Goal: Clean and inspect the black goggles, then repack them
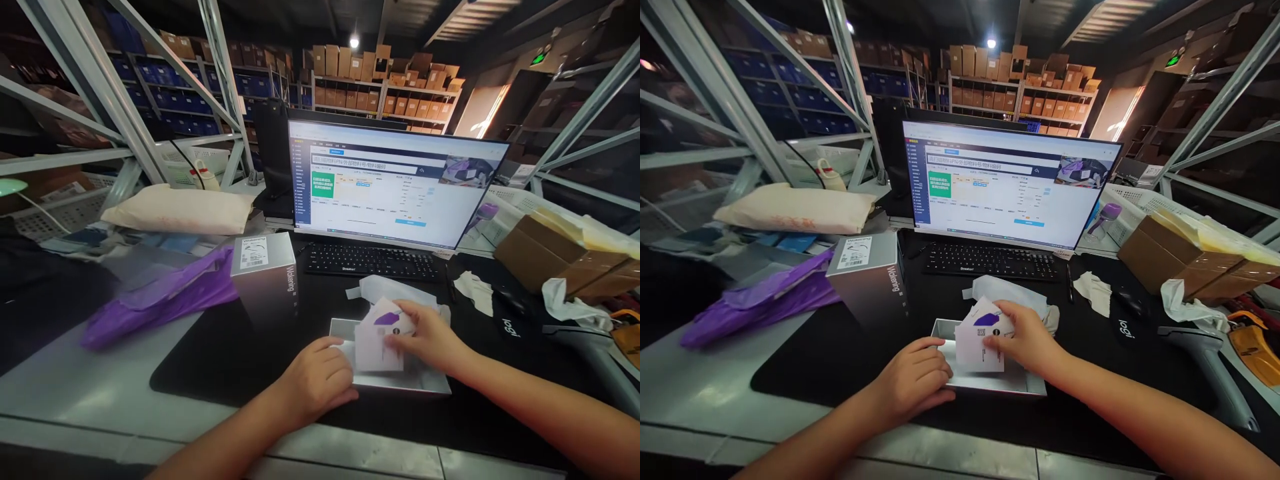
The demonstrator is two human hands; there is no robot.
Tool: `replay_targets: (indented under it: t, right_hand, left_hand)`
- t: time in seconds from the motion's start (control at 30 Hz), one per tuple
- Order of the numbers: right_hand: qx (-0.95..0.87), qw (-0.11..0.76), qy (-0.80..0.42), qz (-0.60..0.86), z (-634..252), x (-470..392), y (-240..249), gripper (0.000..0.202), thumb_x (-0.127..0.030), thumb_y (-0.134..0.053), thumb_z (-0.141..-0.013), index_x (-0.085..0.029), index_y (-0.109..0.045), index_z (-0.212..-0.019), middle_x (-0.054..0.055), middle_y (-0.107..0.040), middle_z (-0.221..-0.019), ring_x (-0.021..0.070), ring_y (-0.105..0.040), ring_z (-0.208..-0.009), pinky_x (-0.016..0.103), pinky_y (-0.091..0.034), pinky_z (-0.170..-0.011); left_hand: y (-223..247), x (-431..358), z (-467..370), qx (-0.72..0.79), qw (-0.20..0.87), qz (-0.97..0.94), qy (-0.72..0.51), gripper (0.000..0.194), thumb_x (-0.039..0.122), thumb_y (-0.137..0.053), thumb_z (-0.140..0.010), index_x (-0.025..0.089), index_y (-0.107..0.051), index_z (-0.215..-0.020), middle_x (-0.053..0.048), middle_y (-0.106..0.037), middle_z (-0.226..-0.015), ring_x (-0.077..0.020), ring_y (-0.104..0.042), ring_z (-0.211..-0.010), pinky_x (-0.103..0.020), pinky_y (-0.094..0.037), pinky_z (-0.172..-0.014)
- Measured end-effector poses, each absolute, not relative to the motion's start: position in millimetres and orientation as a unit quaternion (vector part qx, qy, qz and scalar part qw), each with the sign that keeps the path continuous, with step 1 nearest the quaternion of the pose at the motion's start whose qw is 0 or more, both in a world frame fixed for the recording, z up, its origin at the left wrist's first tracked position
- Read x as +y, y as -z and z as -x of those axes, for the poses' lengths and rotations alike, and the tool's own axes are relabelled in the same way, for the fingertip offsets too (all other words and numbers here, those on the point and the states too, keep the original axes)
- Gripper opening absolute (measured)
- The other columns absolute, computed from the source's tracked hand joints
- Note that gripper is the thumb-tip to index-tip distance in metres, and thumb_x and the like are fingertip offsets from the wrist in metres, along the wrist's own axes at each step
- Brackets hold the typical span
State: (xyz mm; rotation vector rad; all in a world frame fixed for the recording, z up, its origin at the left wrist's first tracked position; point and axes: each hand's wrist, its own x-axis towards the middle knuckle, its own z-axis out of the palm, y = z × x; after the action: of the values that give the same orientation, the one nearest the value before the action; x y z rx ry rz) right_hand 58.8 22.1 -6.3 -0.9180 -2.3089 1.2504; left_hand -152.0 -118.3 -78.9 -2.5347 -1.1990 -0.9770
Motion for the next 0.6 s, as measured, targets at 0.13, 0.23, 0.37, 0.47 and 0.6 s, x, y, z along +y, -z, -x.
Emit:
replay_targets:
  t: [0.13,0.23,0.37,0.47,0.6]
  right_hand:
    - [-0.833,0.107,-0.464,0.284,-57,13,17,0.021,-0.034,-0.067,-0.081,-0.020,-0.067,-0.097,0.003,-0.070,-0.084,0.0212,-0.065,-0.077,0.031,-0.052,-0.066]
    - [-0.788,0.119,-0.520,0.308,-61,19,16,0.029,-0.044,-0.054,-0.090,-0.018,-0.065,-0.098,0.003,-0.067,-0.080,0.0178,-0.061,-0.066,0.027,-0.050,-0.054]
    - [-0.755,0.180,-0.542,0.322,-71,26,2,0.033,-0.044,-0.055,-0.090,-0.020,-0.062,-0.111,0.005,-0.068,-0.095,0.0191,-0.065,-0.077,0.029,-0.056,-0.061]
    - [-0.772,0.149,-0.528,0.321,-75,23,-3,0.034,-0.040,-0.057,-0.089,-0.020,-0.060,-0.117,0.006,-0.069,-0.098,0.0199,-0.067,-0.076,0.031,-0.058,-0.061]
    - [-0.873,0.020,-0.399,0.279,-76,15,3,0.037,-0.032,-0.068,-0.082,-0.022,-0.064,-0.117,0.006,-0.072,-0.098,0.0247,-0.069,-0.081,0.037,-0.057,-0.072]
  left_hand:
    - [79,-118,153,-0.401,0.085,0.854,0.321,0.015,0.027,-0.059,-0.095,0.017,-0.056,-0.083,0.001,-0.068,-0.076,-0.0124,-0.063,-0.075,-0.036,-0.047,-0.101]
    - [80,-118,153,-0.395,0.090,0.857,0.319,0.015,0.027,-0.059,-0.095,0.018,-0.056,-0.083,0.001,-0.068,-0.076,-0.0127,-0.063,-0.075,-0.036,-0.047,-0.101]
    - [80,-119,153,-0.393,0.093,0.856,0.324,0.016,0.025,-0.059,-0.095,0.017,-0.055,-0.082,0.001,-0.068,-0.076,-0.0122,-0.061,-0.073,-0.036,-0.047,-0.100]
    - [78,-119,153,-0.392,0.089,0.856,0.325,0.016,0.024,-0.059,-0.095,0.017,-0.055,-0.081,0.001,-0.068,-0.077,-0.0119,-0.061,-0.073,-0.036,-0.047,-0.100]
    - [78,-119,153,-0.392,0.091,0.858,0.320,0.016,0.025,-0.059,-0.095,0.017,-0.055,-0.081,0.001,-0.067,-0.076,-0.0118,-0.061,-0.072,-0.036,-0.047,-0.099]
